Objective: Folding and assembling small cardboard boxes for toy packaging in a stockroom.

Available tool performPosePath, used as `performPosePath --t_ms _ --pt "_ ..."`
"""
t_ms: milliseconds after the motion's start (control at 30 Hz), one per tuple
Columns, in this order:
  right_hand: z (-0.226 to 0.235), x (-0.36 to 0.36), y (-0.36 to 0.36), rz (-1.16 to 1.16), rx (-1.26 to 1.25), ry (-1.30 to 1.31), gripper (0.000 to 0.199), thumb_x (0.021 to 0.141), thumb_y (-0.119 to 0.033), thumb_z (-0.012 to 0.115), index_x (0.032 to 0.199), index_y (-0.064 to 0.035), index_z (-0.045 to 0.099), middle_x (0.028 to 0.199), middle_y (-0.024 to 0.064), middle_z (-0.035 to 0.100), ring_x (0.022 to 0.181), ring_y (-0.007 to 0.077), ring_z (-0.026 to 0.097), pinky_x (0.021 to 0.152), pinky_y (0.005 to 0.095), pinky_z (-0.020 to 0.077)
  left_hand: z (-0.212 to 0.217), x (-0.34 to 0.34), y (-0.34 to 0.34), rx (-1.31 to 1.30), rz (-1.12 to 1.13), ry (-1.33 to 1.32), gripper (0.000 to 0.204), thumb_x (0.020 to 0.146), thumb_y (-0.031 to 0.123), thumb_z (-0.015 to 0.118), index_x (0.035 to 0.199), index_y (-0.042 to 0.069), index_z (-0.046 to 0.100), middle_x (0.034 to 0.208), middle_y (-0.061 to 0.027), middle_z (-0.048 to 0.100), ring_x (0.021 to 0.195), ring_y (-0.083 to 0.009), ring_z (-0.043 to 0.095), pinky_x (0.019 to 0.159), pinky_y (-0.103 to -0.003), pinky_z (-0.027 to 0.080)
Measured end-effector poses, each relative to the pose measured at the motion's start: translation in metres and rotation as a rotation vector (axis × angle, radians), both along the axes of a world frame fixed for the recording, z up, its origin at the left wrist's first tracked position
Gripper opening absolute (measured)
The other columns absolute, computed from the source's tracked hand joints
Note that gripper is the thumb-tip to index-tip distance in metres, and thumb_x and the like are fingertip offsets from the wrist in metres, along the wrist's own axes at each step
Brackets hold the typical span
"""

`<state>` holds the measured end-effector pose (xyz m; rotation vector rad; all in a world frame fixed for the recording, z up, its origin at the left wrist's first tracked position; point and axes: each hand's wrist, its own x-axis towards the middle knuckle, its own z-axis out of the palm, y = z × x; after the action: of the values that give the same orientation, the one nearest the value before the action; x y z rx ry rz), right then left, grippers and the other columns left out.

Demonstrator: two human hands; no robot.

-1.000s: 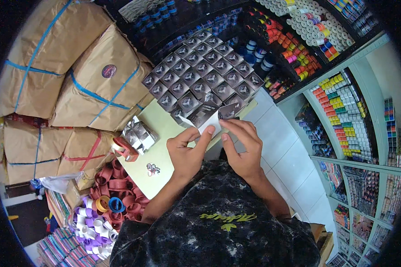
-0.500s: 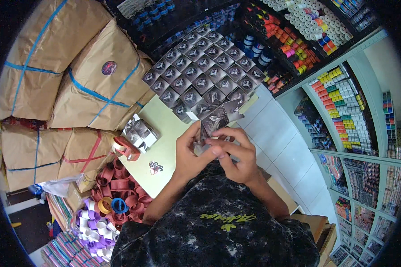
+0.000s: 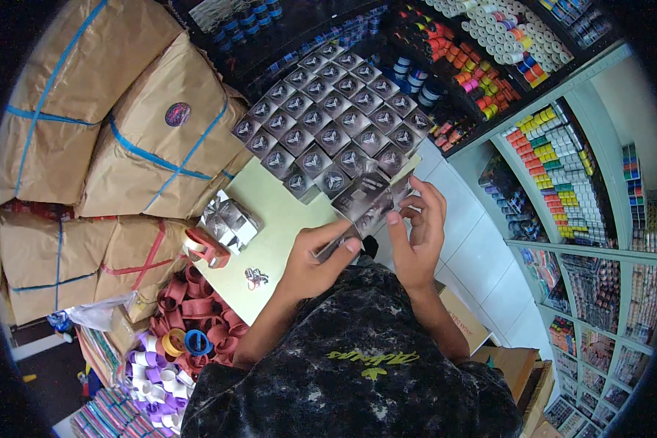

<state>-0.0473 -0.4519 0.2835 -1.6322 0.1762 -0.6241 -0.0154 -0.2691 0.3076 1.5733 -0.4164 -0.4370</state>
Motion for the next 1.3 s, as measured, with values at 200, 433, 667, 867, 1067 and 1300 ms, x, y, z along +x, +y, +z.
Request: performPosePath --t_ms 200,433,667,867,1067,1300 --pt "0.004 -0.006 -0.008 0.078 0.234 0.061 0.054 0.094 -0.004 0.066 0.143 -0.0004 0.045 0.129 0.0082 0.051 0.103 0.0141 0.052 0.091 0.0283 0.0458 0.004 0.003 0.003 0.012 -0.081 -0.133 0.015 0.091 0.005 0.071 0.103 -0.005 0.069 0.074 -0.011 0.064 0.065 -0.013 0.057 0.061 -0.03 0.045" --pt "-0.008 -0.013 -0.018 0.093 0.32 0.012 0.026 0.095 -0.004 0.064 0.119 -0.0014 0.053 0.125 0.0093 0.053 0.104 0.0131 0.052 0.092 0.0284 0.0455 0.006 0.003 0.0 0.046 -0.032 -0.225 0.018 0.087 0.005 0.075 0.103 -0.004 0.072 0.087 -0.0131 0.074 0.076 -0.0155 0.068 0.07 -0.029 0.052" --pt "-0.002 -0.024 -0.021 0.082 0.403 -0.023 0.019 0.096 -0.004 0.065 0.109 -0.0009 0.052 0.111 0.0098 0.062 0.097 0.0126 0.055 0.088 0.0286 0.0463 -0.003 0.006 0.004 -0.019 0.133 -0.172 0.021 0.082 0.009 0.083 0.1 0.0 0.075 0.092 -0.0105 0.077 0.086 -0.014 0.072 0.079 -0.028 0.054" --pt "-0.003 -0.03 -0.024 -0.052 0.019 -0.154 0.019 0.092 0.005 0.065 0.107 -0.0009 0.054 0.108 0.0143 0.064 0.1 0.0205 0.061 0.089 0.0342 0.0494 -0.021 0.012 0.012 -0.079 0.339 -0.064 0.053 0.086 0.005 0.076 0.135 0.002 0.054 0.138 -0.0121 0.056 0.123 -0.0225 0.056 0.097 -0.038 0.052" --pt "-0.001 -0.035 -0.015 -0.084 -0.256 -0.171 0.023 0.076 0.011 0.071 0.094 -0.0028 0.064 0.099 0.015 0.071 0.093 0.0275 0.068 0.084 0.0367 0.0521 -0.008 0.0 -0.001 0.004 0.203 -0.088 0.081 0.082 0.015 0.082 0.15 0.006 0.039 0.15 -0.0125 0.046 0.135 -0.0256 0.048 0.104 -0.041 0.049" --pt "0.005 -0.04 -0.01 0.042 -0.176 -0.111 0.02 0.081 0.002 0.078 0.097 -0.0027 0.066 0.096 0.0099 0.072 0.084 0.02 0.069 0.073 0.0312 0.0524 -0.007 -0.006 -0.014 0.326 0.138 -0.409 0.095 0.073 0.024 0.089 0.153 0.011 0.041 0.153 -0.0221 0.037 0.139 -0.0391 0.041 0.113 -0.047 0.035"
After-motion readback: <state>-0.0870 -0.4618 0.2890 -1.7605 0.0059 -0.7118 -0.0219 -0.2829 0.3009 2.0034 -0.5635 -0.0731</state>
